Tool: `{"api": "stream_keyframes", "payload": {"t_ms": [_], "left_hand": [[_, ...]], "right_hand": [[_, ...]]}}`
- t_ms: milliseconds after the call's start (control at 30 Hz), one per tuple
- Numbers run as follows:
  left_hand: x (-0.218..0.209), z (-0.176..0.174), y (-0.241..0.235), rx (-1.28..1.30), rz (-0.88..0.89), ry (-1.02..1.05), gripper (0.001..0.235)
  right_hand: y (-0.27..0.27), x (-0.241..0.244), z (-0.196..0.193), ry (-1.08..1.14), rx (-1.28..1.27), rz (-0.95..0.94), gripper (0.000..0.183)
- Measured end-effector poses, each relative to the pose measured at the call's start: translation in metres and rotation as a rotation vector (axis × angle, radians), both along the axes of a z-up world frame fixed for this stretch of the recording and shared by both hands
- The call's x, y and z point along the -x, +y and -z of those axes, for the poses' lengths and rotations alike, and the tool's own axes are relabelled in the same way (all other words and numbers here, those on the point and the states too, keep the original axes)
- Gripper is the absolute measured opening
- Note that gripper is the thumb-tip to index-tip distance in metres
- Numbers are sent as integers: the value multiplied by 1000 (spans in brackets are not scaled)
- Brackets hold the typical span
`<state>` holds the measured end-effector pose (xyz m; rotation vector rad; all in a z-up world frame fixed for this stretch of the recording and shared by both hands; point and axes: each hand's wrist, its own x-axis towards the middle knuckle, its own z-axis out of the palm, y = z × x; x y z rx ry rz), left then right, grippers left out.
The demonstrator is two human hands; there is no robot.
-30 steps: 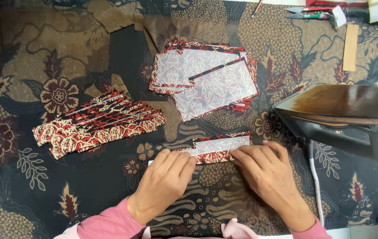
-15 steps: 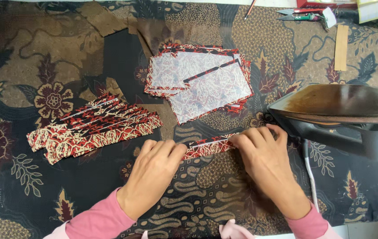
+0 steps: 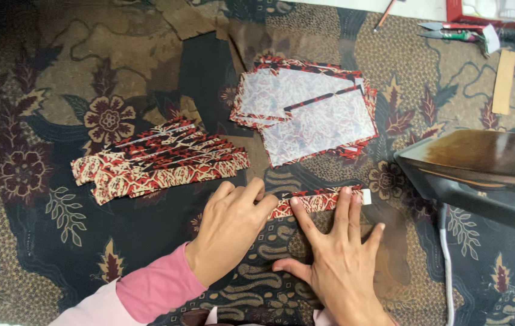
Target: The person irons small rectangular pieces of patterned fabric one by one on a table. They use a ruler to align the fabric, press it with an iron, then stack the finished pieces. The process repeats for multiple pieces throughout the clip.
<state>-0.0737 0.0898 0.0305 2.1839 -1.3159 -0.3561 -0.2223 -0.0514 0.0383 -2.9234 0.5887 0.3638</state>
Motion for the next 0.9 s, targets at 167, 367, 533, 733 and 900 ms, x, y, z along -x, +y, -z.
{"api": "stream_keyframes", "payload": {"t_ms": [167, 367, 533, 733, 900], "left_hand": [[-2, 3, 27, 28, -33, 129, 52], [-16, 1, 84, -148, -208, 45, 53], [-28, -43, 147, -707, -474, -332, 27], [-1, -36, 88, -191, -241, -258, 31], [45, -5, 4, -5, 144, -351, 59]], "right_hand": [[4, -4, -5, 19, 7, 15, 116], [3, -5, -3, 31, 14, 17, 111], [3, -6, -2, 44, -1, 27, 113], [4, -6, -2, 9, 2, 15, 112], [1, -3, -2, 5, 15, 30, 114]]}}
